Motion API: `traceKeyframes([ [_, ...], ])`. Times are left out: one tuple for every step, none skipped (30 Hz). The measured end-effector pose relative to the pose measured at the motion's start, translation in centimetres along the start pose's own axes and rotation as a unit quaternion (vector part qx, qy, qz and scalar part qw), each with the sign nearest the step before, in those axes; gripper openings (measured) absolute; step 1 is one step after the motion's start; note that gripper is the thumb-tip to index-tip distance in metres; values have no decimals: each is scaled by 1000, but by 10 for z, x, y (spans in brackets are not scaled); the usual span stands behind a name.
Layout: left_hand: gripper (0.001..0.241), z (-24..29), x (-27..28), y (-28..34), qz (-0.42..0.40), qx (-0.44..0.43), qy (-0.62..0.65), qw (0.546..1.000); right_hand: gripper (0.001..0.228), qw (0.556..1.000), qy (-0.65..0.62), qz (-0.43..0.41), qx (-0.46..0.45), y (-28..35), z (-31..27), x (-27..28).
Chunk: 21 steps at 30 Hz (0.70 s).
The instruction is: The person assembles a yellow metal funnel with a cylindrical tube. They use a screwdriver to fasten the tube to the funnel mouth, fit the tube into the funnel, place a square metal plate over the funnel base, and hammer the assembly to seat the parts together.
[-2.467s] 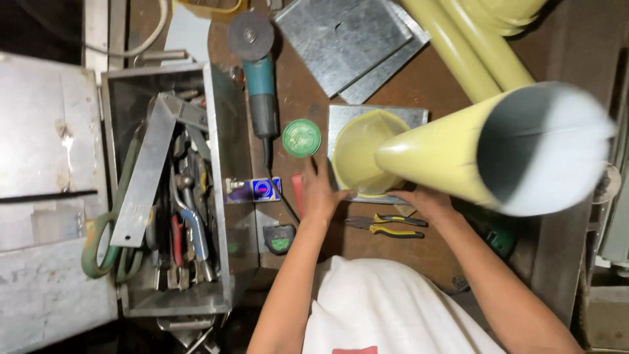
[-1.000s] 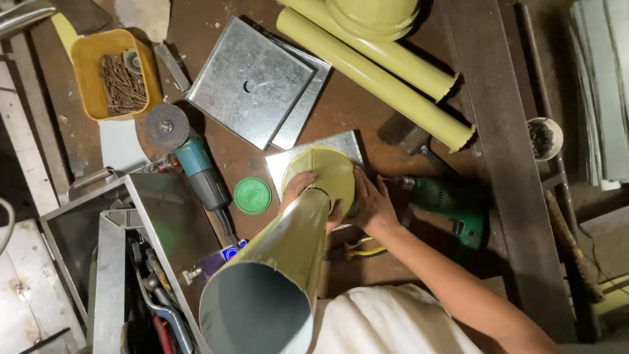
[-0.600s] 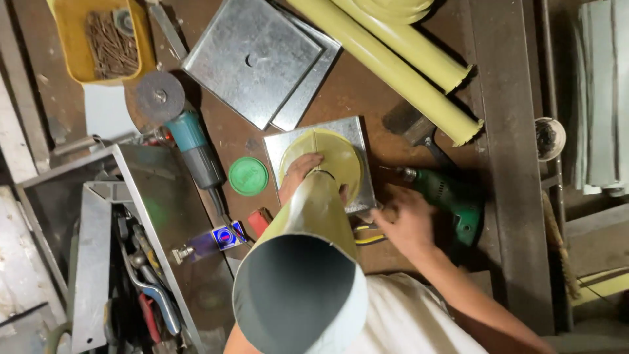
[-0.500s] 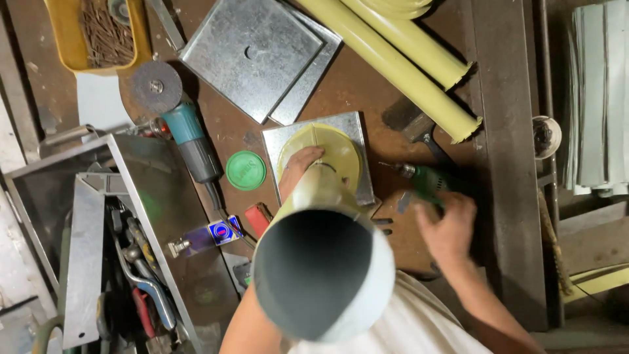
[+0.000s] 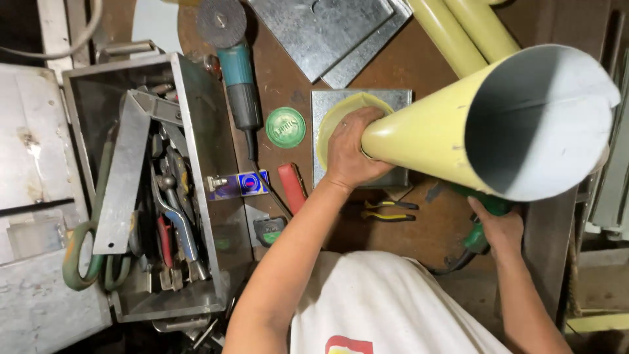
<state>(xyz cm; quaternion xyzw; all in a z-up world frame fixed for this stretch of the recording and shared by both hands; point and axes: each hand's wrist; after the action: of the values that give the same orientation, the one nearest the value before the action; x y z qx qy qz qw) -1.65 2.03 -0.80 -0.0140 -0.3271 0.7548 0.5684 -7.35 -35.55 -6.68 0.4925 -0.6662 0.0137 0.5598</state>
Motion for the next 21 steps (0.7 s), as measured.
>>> traceKeyframes([
  [63, -1, 1, -3, 3, -4, -1, 1000, 91, 1000, -2, 1, 4, -4, 2, -2],
  [65, -3, 2, -7, 0, -8, -2, 1000, 89, 1000, -14, 4, -5, -9, 4, -4],
  [66, -2, 0, -5, -6, -8, 3, 1000, 87, 1000, -22, 9, -21, -10, 13, -2],
  [66, -2, 0, -5, -6, -7, 6, 1000, 87, 999, -20, 11, -22, -12, 15, -2],
  [67, -1, 0, -5, -9, -7, 5, 1000, 82, 997, -80, -21, -12, -13, 19, -2],
  [67, -1, 0, -5, -12, -6, 5, 1000, 76, 989, -139, -53, -1, -14, 23, -2],
  [67, -1, -2, -5, -14, -8, 9, 1000, 76, 989, -140, -49, -3, -13, 25, -2],
  [67, -1, -3, -6, -14, -10, 6, 1000, 74, 991, -126, -41, 2, -11, 27, -1],
  [67, -1, -2, -6, -12, -11, -1, 1000, 72, 993, -110, -38, 10, -11, 26, -3],
  [67, 0, -4, -5, -11, -11, -1, 1000, 72, 993, -109, -38, 10, 1, 22, 0],
  [67, 0, -4, -5, -5, -10, -3, 1000, 64, 985, -159, -52, 32, 11, 15, 2],
  [67, 0, -2, -5, 1, -10, -5, 1000, 58, 974, -209, -66, 53, 23, 8, 4],
  [67, 0, -3, -5, 6, -10, -14, 1000, 58, 973, -210, -74, 59, 27, 7, 5],
  [67, 0, -3, -4, 12, -10, -7, 1000, 54, 964, -237, -104, 67, 33, 5, 7],
  [67, -1, -3, -4, 20, -10, -1, 1000, 50, 953, -262, -134, 75, 37, 3, 9],
  [67, 0, -1, -5, 26, -12, -10, 1000, 50, 951, -262, -142, 82, 41, -6, 11],
  [65, 2, 0, -5, 32, -9, -3, 999, 47, 942, -268, -174, 100, 46, -14, 14],
  [64, 2, 1, -5, 39, -7, 5, 999, 44, 932, -273, -206, 118, 50, -21, 17],
  [64, 3, 3, -4, 44, -3, 2, 999, 44, 933, -267, -210, 119, 51, -26, 18],
  [63, 3, 3, -4, 49, 1, 3, 999, 43, 937, -270, -207, 84, 50, -30, 20],
  [63, 5, 2, -4, 51, 4, 7, 999, 42, 939, -274, -201, 47, 50, -32, 22],
])
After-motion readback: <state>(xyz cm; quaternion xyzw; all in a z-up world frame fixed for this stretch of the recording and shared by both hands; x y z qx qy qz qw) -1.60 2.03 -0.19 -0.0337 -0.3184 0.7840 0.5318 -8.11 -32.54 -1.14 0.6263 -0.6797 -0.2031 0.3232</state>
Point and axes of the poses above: each hand's wrist, its own y-axis away from the middle knuckle, its own x-axis out of the back of the hand, z = x × y, and after that the axes turned 7 degrees about -x, right-handed
